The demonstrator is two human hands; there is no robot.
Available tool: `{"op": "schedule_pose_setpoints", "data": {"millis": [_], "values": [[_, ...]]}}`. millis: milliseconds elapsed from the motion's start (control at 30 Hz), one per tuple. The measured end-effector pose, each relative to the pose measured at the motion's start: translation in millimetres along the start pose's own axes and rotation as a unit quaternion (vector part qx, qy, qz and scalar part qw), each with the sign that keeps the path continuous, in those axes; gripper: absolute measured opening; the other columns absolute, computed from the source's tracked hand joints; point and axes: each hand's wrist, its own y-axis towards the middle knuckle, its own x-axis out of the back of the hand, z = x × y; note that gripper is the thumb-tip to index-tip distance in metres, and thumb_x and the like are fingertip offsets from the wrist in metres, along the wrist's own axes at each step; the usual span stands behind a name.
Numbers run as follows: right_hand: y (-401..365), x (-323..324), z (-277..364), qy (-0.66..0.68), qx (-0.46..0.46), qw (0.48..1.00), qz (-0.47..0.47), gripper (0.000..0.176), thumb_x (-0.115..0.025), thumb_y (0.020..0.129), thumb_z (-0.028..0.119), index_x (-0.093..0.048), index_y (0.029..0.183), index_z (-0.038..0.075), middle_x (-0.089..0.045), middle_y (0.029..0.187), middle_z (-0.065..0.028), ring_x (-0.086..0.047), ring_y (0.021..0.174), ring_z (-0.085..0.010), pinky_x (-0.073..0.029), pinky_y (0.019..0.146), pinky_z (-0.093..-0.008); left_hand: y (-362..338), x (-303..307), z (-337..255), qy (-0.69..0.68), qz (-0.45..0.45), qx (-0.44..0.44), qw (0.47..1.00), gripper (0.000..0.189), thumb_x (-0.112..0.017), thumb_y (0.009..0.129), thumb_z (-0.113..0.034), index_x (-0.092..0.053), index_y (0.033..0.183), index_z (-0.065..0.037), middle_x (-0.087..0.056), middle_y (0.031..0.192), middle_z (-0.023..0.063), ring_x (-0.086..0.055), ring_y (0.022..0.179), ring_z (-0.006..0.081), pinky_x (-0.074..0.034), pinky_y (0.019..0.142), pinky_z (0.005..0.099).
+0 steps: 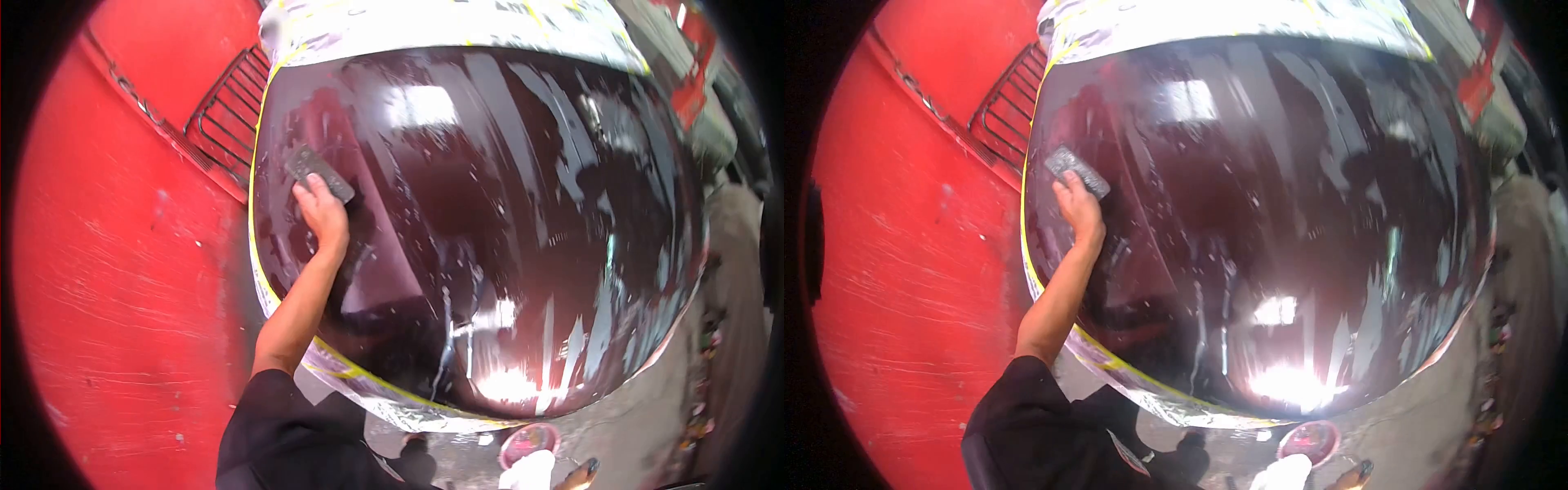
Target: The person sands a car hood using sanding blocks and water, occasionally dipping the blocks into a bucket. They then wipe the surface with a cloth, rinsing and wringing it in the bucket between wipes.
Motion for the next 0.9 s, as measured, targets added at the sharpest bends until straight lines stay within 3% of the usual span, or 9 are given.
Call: {"op": "schedule_pose_setpoints", "data": {"millis": [133,233,267,333,367,500,533,733,900], "values": [[-30.7,-41.5,251.1,0.012,0.163,0.986,-0.035,0.044,-0.058,0.096,0.026,-0.060,0.128,-0.005,-0.064,0.126,-0.0222,-0.062,0.114,-0.0304,-0.045,0.101,-0.0360,95.1,-53.5,-0.3,-0.017,-0.058,0.013,0.998,0.038,-0.045,0.104,-0.030,-0.051,0.113,0.006,-0.061,0.109,0.0213,-0.058,0.101,0.0314,-0.043,0.093,0.0409],[-120.9,-101.5,454.7,0.067,0.257,0.964,0.019,0.047,-0.056,0.099,0.027,-0.054,0.134,-0.003,-0.058,0.134,-0.0229,-0.056,0.123,-0.0348,-0.043,0.105,-0.0419,172.6,-103.9,2.6,-0.014,-0.093,0.054,0.994,0.041,-0.045,0.103,-0.032,-0.046,0.113,0.008,-0.061,0.106,0.0320,-0.058,0.102,0.0471,-0.043,0.088,0.0508],[-148.3,-129.2,500.9,0.039,0.346,0.937,-0.028,0.040,-0.055,0.101,0.023,-0.057,0.129,-0.005,-0.063,0.124,-0.0237,-0.061,0.111,-0.0354,-0.046,0.099,-0.0384,193.6,-116.5,5.1,-0.028,-0.089,0.057,0.994,0.041,-0.045,0.102,-0.031,-0.046,0.114,0.008,-0.060,0.106,0.0325,-0.058,0.103,0.0475,-0.043,0.089,0.0508],[-195.7,-166.0,591.5,0.190,0.478,0.850,0.112,0.028,-0.058,0.096,0.008,-0.062,0.123,0.000,-0.064,0.120,-0.0175,-0.063,0.106,-0.0296,-0.049,0.093,-0.0370,219.8,-129.2,9.9,-0.045,-0.087,0.072,0.992,0.042,-0.045,0.102,-0.031,-0.046,0.114,0.009,-0.060,0.106,0.0329,-0.058,0.103,0.0479,-0.043,0.089,0.0508],[-215.4,-182.7,627.8,0.153,0.574,0.796,0.113,0.030,-0.060,0.092,0.002,-0.065,0.121,0.003,-0.062,0.125,-0.0156,-0.062,0.109,-0.0288,-0.051,0.093,-0.0382,231.5,-135.0,13.4,-0.050,-0.090,0.070,0.992,0.042,-0.045,0.102,-0.031,-0.046,0.114,0.009,-0.060,0.107,0.0332,-0.057,0.103,0.0481,-0.043,0.090,0.0509],[-274.2,-264.9,705.0,0.190,0.607,0.743,0.208,0.039,-0.069,0.082,0.001,-0.068,0.119,0.013,-0.061,0.125,-0.0121,-0.059,0.114,-0.0313,-0.045,0.099,-0.0445,250.7,-143.7,23.9,-0.058,-0.089,0.144,0.984,0.046,-0.044,0.103,-0.033,-0.048,0.112,0.012,-0.059,0.110,0.0337,-0.057,0.104,0.0480,-0.042,0.092,0.0499],[-282.4,-276.4,723.2,0.171,0.640,0.723,0.197,0.040,-0.070,0.081,0.001,-0.068,0.119,0.013,-0.062,0.125,-0.0113,-0.058,0.114,-0.0314,-0.045,0.099,-0.0443,250.9,-138.1,16.2,-0.080,-0.062,0.164,0.981,0.048,-0.045,0.104,-0.031,-0.048,0.124,0.012,-0.058,0.122,0.0289,-0.058,0.112,0.0381,-0.043,0.098,0.0424],[-307.1,-346.4,800.8,0.167,0.713,0.650,0.203,0.040,-0.070,0.081,0.001,-0.068,0.119,0.014,-0.064,0.123,-0.0106,-0.060,0.112,-0.0325,-0.049,0.094,-0.0409,252.0,-140.8,28.3,-0.212,-0.044,0.231,0.949,0.048,-0.043,0.105,-0.034,-0.051,0.118,0.012,-0.057,0.121,0.0267,-0.054,0.114,0.0366,-0.041,0.098,0.0421],[-284.4,-325.5,800.6,0.092,0.742,0.614,0.254,0.052,-0.065,0.075,-0.010,-0.070,0.120,0.016,-0.065,0.121,-0.0133,-0.063,0.111,-0.0327,-0.054,0.091,-0.0365,242.7,-144.1,21.4,-0.199,-0.010,0.214,0.956,0.045,-0.045,0.105,-0.035,-0.053,0.114,0.008,-0.059,0.114,0.0212,-0.056,0.105,0.0311,-0.041,0.096,0.0402]]}}
